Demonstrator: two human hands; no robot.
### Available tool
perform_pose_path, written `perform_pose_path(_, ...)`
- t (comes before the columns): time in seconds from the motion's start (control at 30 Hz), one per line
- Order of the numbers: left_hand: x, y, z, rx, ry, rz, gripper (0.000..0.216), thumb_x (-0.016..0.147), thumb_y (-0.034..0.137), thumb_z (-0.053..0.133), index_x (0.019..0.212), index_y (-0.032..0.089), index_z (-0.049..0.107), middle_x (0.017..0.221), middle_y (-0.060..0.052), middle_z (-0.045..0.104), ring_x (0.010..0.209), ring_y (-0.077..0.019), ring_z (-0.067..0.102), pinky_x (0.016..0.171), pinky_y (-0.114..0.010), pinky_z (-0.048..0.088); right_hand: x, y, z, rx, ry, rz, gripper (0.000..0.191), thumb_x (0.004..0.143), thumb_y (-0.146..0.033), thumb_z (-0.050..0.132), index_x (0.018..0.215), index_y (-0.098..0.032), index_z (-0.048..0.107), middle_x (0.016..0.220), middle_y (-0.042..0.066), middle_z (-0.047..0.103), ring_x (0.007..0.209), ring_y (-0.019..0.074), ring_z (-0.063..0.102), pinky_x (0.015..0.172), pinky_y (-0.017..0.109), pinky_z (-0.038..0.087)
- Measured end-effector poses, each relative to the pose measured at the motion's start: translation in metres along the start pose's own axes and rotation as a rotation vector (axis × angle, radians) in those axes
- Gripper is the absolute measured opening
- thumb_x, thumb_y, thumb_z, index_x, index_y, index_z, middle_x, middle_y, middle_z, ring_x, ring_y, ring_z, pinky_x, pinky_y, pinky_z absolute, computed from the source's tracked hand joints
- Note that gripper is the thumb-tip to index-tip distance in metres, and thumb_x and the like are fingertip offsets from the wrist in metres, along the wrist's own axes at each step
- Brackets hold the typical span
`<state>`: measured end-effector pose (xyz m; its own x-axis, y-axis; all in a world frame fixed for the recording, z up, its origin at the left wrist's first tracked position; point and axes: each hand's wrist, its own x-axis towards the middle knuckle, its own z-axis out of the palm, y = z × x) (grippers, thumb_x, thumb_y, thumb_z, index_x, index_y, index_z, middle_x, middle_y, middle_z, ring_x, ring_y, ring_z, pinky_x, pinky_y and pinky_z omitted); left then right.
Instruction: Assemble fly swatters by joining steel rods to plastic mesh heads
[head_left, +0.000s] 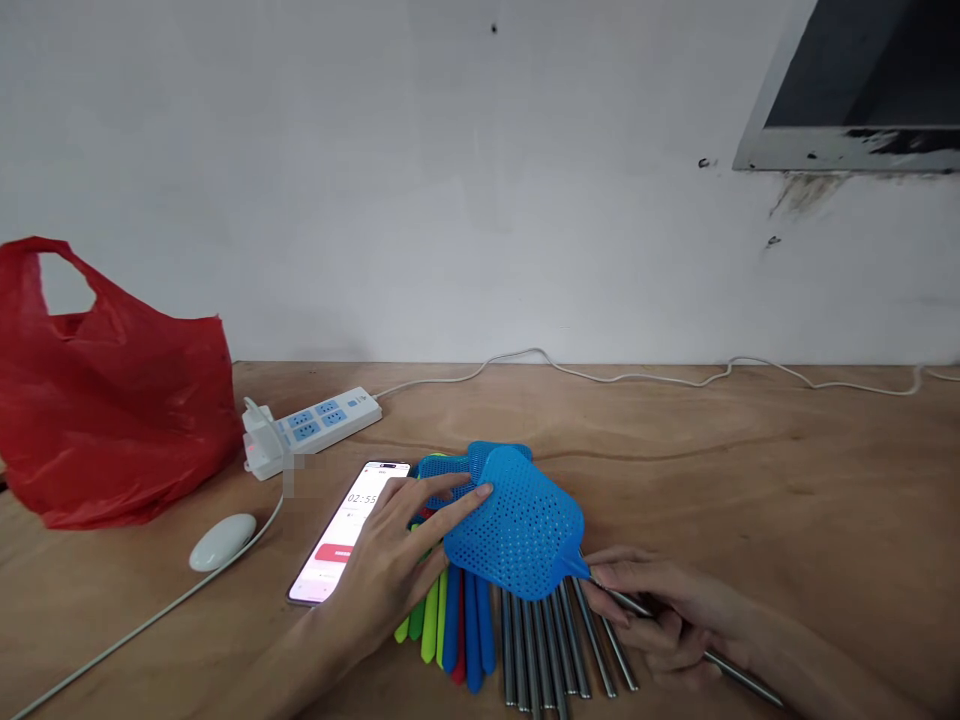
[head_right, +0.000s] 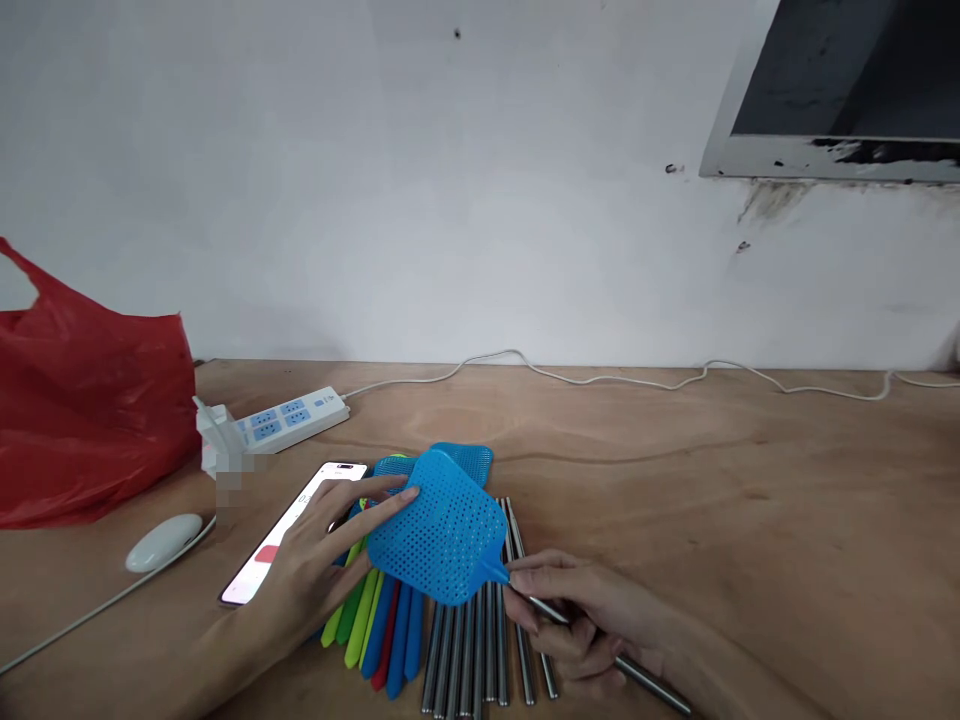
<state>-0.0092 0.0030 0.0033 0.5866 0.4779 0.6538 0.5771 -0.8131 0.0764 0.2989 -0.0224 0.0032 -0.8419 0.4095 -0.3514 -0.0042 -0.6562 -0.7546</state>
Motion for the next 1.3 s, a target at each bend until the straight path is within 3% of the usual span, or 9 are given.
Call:
perform_pose_path(0.2,-0.001,0.0,-0.003,0.013,0.047,0.05,0.036,0.103,0.013,0.041,0.134,0.027,0.052,0.132,-0.012,0.055,0.111,-0.0265,0.055,0.088,-0.042,0.044,0.0,0.0,0.006,-0.14,0.095,-0.058,0.038,0.089,-0.052,0.062,0.075,-0.017,0.056,0.036,-0.014,0.032,0.025,0.0024,0.013,0.023,0.014,0.006)
perform_pose_path(0.33,0.001,0.003,-0.004,-0.116,-0.013,0.027,0.018,0.102,0.016,0.041,0.109,0.022,0.056,0.116,-0.01,0.061,0.099,-0.0241,0.057,0.082,-0.038,0.044,0.002,-0.005,0.016,-0.221,0.132,-0.05,0.043,0.087,-0.057,0.063,0.071,-0.017,0.056,0.036,-0.015,0.03,0.026,0.0025,0.013,0.025,0.015,0.011)
perform_pose_path(0.63,0.01,0.019,-0.002,-0.44,-0.163,-0.404,0.037,0.104,0.034,0.037,0.069,0.022,0.041,0.065,0.004,0.045,0.059,-0.0135,0.046,0.056,-0.026,0.038,0.003,-0.002,0.008,-0.319,0.21,-0.016,0.037,0.089,-0.051,0.063,0.073,-0.018,0.06,0.04,-0.014,0.033,0.029,0.0029,0.016,0.026,0.015,0.016)
perform_pose_path(0.77,0.012,0.02,-0.001,-0.509,-0.179,-0.523,0.038,0.103,0.04,0.036,0.07,0.022,0.041,0.06,0.005,0.041,0.053,-0.0122,0.043,0.052,-0.025,0.036,-0.003,-0.01,0.01,-0.323,0.187,0.052,0.038,0.09,-0.053,0.06,0.074,-0.018,0.06,0.041,-0.013,0.032,0.029,0.0033,0.014,0.025,0.015,0.017)
perform_pose_path(0.97,0.016,0.006,-0.004,-0.446,0.033,-0.707,0.034,0.101,0.043,0.038,0.076,0.021,0.046,0.069,0.002,0.051,0.064,-0.016,0.049,0.06,-0.027,0.043,-0.004,-0.011,0.0,-0.204,0.273,-0.002,0.035,0.091,-0.049,0.061,0.075,-0.018,0.059,0.04,-0.013,0.032,0.029,0.0027,0.012,0.027,0.015,0.01)
perform_pose_path(1.07,0.016,0.007,-0.003,-0.514,-0.019,-0.694,0.037,0.101,0.044,0.04,0.073,0.021,0.046,0.067,0.003,0.046,0.063,-0.0151,0.045,0.059,-0.027,0.039,0.0,-0.008,-0.006,-0.034,0.294,-0.127,0.03,0.093,-0.048,0.057,0.085,-0.018,0.06,0.052,-0.008,0.055,0.028,-0.0001,0.012,0.028,0.015,0.013)
perform_pose_path(1.13,0.015,0.011,-0.001,-0.598,-0.08,-0.708,0.036,0.1,0.046,0.042,0.076,0.02,0.051,0.066,0.003,0.045,0.061,-0.0147,0.044,0.057,-0.026,0.038,0.001,-0.006,-0.005,0.038,0.322,-0.221,0.026,0.093,-0.044,0.058,0.095,-0.018,0.062,0.08,0.001,0.071,0.031,-0.0033,0.013,0.031,0.013,0.014)
perform_pose_path(1.2,0.014,0.014,0.002,-0.651,-0.126,-0.737,0.032,0.098,0.048,0.047,0.087,0.02,0.057,0.063,0.004,0.046,0.059,-0.0146,0.044,0.054,-0.025,0.035,0.002,-0.005,-0.001,0.071,0.36,-0.29,0.025,0.092,-0.04,0.061,0.103,-0.018,0.065,0.102,0.008,0.073,0.033,-0.0051,0.015,0.033,0.013,0.015)
perform_pose_path(1.3,0.012,0.016,0.006,-0.686,-0.173,-0.754,0.028,0.095,0.047,0.052,0.1,0.02,0.057,0.056,0.008,0.039,0.054,-0.0134,0.038,0.049,-0.024,0.029,0.003,-0.002,0.007,0.028,0.337,-0.304,0.028,0.089,-0.039,0.065,0.109,-0.02,0.069,0.102,0.008,0.074,0.033,-0.005,0.016,0.033,0.014,0.016)
